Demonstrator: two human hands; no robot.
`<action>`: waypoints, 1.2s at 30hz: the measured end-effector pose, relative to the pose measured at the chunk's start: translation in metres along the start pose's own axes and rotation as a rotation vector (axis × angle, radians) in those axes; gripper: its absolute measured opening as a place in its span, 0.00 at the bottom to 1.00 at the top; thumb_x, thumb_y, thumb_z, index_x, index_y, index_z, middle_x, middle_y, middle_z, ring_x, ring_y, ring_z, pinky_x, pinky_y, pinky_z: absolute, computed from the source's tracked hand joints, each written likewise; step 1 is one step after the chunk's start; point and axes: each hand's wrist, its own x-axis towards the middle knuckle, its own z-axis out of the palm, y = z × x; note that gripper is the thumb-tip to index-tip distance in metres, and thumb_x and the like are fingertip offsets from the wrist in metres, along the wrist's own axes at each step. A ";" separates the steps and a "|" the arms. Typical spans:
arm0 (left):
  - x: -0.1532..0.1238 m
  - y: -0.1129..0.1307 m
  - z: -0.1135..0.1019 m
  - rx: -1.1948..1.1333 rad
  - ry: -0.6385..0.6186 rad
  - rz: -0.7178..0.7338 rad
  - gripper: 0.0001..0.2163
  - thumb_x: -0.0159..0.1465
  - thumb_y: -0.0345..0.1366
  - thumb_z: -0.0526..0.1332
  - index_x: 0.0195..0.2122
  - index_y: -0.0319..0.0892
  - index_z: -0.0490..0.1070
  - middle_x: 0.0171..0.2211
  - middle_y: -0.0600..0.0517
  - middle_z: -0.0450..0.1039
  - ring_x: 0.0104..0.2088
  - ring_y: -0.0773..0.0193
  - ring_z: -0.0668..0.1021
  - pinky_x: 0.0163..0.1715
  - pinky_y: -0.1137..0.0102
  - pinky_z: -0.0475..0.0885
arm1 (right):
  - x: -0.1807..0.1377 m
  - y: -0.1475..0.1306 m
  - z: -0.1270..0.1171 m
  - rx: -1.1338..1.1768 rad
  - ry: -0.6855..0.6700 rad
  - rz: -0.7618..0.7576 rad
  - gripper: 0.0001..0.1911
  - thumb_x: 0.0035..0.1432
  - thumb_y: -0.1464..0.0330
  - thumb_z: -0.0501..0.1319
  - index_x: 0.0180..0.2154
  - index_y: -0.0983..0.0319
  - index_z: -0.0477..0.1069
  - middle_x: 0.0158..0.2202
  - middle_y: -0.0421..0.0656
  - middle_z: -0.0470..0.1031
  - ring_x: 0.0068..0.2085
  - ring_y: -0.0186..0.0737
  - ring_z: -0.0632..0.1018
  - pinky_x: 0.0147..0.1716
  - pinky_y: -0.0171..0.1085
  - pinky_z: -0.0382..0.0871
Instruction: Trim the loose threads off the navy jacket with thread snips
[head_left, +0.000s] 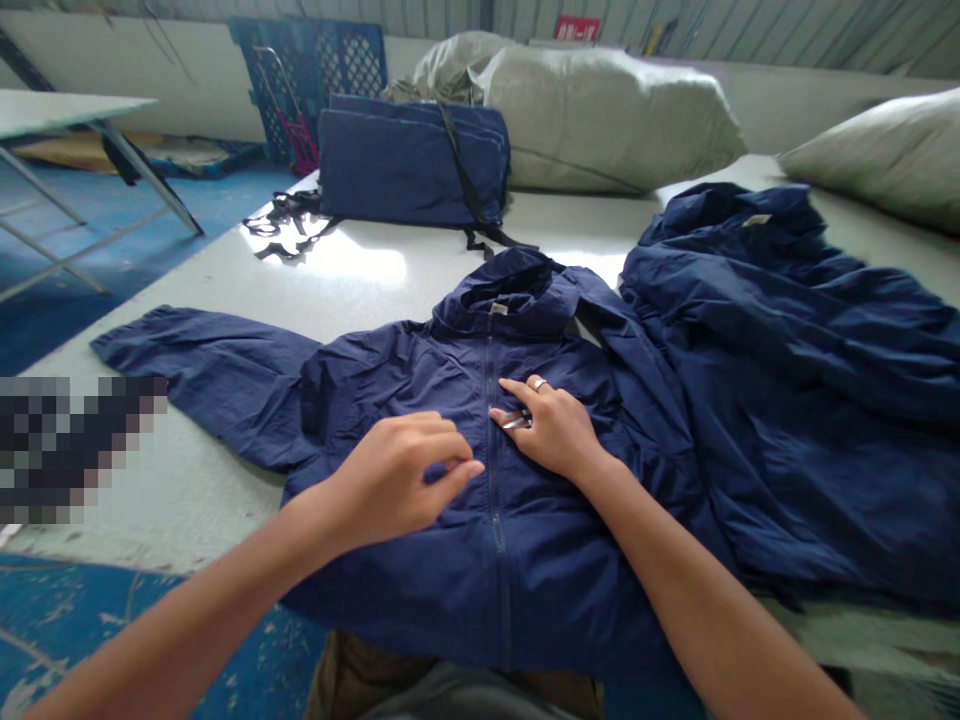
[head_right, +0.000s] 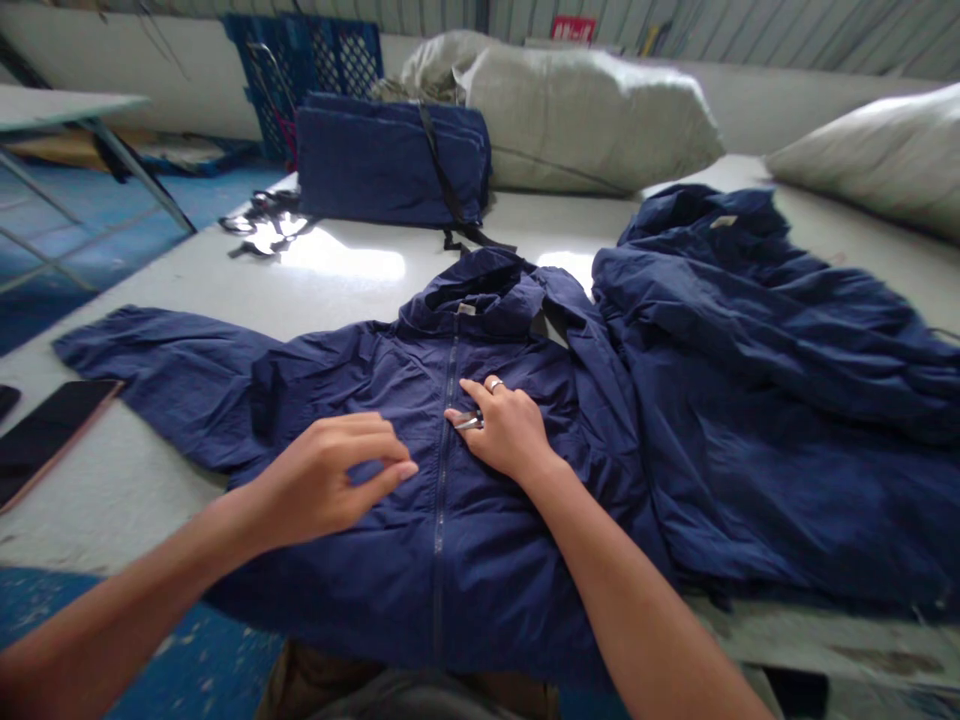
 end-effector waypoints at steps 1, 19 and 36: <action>0.012 -0.008 0.001 0.019 0.001 -0.018 0.09 0.70 0.35 0.63 0.33 0.40 0.77 0.31 0.50 0.80 0.33 0.61 0.79 0.38 0.68 0.72 | -0.001 0.000 0.000 0.001 0.001 0.000 0.27 0.70 0.51 0.58 0.63 0.56 0.72 0.55 0.49 0.79 0.45 0.51 0.83 0.44 0.42 0.73; 0.094 -0.107 0.021 0.146 -0.058 -0.189 0.15 0.67 0.32 0.62 0.54 0.40 0.76 0.52 0.41 0.73 0.47 0.50 0.81 0.52 0.55 0.77 | -0.069 -0.027 0.005 -0.051 0.061 -0.103 0.26 0.69 0.57 0.60 0.62 0.63 0.73 0.46 0.53 0.82 0.37 0.49 0.80 0.38 0.44 0.73; 0.101 -0.111 0.016 0.104 0.051 -0.171 0.12 0.66 0.27 0.59 0.46 0.43 0.79 0.46 0.45 0.80 0.44 0.53 0.81 0.47 0.60 0.77 | 0.059 0.004 -0.005 0.162 0.040 0.012 0.14 0.62 0.71 0.60 0.47 0.59 0.81 0.46 0.46 0.82 0.43 0.45 0.82 0.45 0.39 0.74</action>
